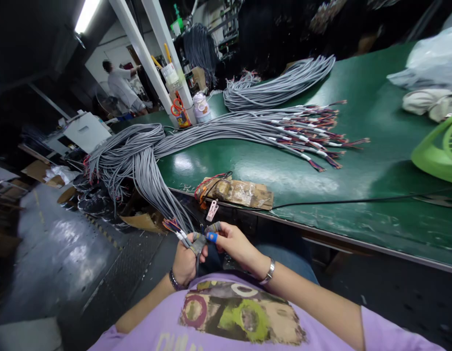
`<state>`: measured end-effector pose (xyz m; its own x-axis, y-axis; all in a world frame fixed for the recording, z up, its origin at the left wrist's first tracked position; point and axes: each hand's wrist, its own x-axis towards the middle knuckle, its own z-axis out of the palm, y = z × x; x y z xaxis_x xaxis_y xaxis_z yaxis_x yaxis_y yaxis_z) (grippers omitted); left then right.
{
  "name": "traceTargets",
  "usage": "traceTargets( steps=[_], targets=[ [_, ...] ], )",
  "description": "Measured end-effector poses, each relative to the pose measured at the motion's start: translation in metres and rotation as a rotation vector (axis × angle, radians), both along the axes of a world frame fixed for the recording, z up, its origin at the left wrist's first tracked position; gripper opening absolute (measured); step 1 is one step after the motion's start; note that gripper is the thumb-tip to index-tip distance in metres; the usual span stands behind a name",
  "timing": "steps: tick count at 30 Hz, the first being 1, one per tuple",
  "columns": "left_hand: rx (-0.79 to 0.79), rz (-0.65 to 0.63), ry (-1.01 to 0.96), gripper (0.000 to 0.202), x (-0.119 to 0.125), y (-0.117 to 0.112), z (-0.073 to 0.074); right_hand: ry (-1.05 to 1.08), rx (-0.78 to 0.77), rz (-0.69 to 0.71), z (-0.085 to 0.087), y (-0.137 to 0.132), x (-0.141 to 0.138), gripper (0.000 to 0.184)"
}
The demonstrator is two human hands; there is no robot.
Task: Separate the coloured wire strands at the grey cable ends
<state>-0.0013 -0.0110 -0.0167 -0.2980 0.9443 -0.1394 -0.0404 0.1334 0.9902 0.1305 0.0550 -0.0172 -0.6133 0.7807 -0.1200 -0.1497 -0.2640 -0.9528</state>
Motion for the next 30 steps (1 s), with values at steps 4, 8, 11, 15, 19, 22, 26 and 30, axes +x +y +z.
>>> traceTargets(
  steps=[4, 8, 11, 15, 19, 22, 26, 30],
  targets=[
    [-0.003, 0.007, -0.005, 0.035, 0.0, 0.0, 0.003, -0.002, -0.01, 0.013, -0.001, 0.001, 0.0, 0.038],
    [-0.005, 0.007, -0.009, 0.036, 0.001, 0.001, 0.003, 0.0, 0.008, -0.025, -0.001, 0.0, -0.002, 0.035],
    [-0.016, 0.023, -0.017, 0.036, 0.001, 0.001, 0.002, -0.007, 0.028, -0.055, -0.001, -0.002, -0.003, 0.034],
    [-0.008, 0.048, -0.024, 0.033, 0.001, 0.0, 0.001, -0.003, 0.023, -0.096, -0.001, -0.003, -0.004, 0.033],
    [0.015, 0.02, -0.011, 0.035, 0.001, 0.0, -0.001, -0.01, 0.014, -0.05, -0.001, -0.001, -0.007, 0.033],
    [0.02, 0.018, -0.02, 0.034, 0.001, 0.001, -0.002, -0.01, 0.013, -0.05, -0.002, -0.001, -0.008, 0.032],
    [0.013, 0.055, -0.047, 0.031, 0.002, 0.002, -0.003, -0.001, 0.003, -0.125, -0.002, -0.005, -0.01, 0.03],
    [0.018, 0.085, -0.096, 0.027, 0.0, 0.003, -0.003, 0.026, -0.086, -0.207, -0.001, -0.005, -0.01, 0.027]
  ],
)
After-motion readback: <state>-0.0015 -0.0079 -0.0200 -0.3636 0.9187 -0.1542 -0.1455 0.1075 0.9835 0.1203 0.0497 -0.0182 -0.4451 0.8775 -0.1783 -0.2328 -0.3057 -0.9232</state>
